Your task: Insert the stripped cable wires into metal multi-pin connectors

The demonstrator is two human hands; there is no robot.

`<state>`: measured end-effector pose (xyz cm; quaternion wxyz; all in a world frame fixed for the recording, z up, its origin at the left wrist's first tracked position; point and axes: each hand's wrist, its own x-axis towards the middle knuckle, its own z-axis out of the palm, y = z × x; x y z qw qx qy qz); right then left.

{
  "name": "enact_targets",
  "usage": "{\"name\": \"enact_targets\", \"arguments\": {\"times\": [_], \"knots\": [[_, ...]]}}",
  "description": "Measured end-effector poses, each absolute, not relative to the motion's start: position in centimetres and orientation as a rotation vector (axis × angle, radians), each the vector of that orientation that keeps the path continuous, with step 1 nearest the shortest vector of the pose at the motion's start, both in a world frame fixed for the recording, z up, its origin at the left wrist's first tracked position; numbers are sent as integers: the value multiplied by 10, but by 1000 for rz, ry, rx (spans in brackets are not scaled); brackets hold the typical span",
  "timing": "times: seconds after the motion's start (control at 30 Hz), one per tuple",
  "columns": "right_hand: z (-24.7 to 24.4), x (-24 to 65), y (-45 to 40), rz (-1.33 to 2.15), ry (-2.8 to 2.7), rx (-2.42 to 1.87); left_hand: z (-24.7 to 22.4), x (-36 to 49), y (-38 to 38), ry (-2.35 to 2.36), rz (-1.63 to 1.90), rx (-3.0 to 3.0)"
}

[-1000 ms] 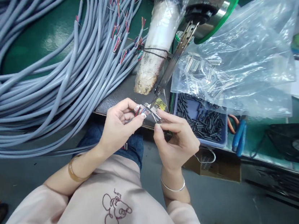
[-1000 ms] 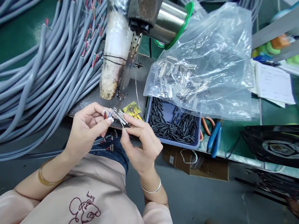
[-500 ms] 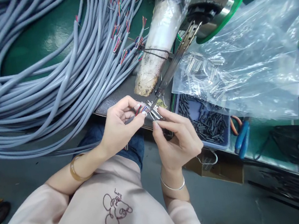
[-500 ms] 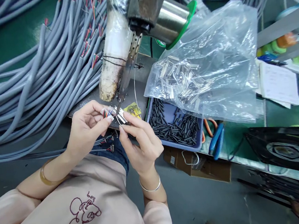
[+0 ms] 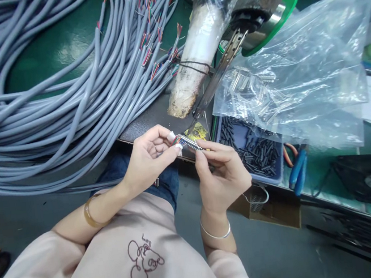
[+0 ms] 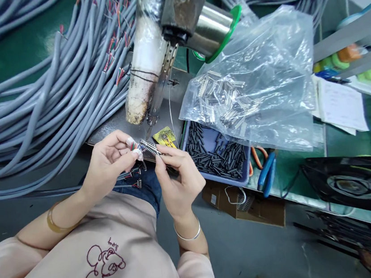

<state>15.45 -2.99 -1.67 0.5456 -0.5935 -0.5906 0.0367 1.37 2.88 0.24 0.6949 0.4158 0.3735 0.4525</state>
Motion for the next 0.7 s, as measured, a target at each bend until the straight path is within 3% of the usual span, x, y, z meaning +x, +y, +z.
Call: {"name": "enact_targets", "arguments": {"times": [0.1, 0.7], "knots": [[-16, 153, -31, 183, -1356, -1408, 3, 12, 27, 847, 996, 911], [-18, 156, -19, -29, -1529, -1342, -4, 21, 32, 875, 1147, 986]]}}
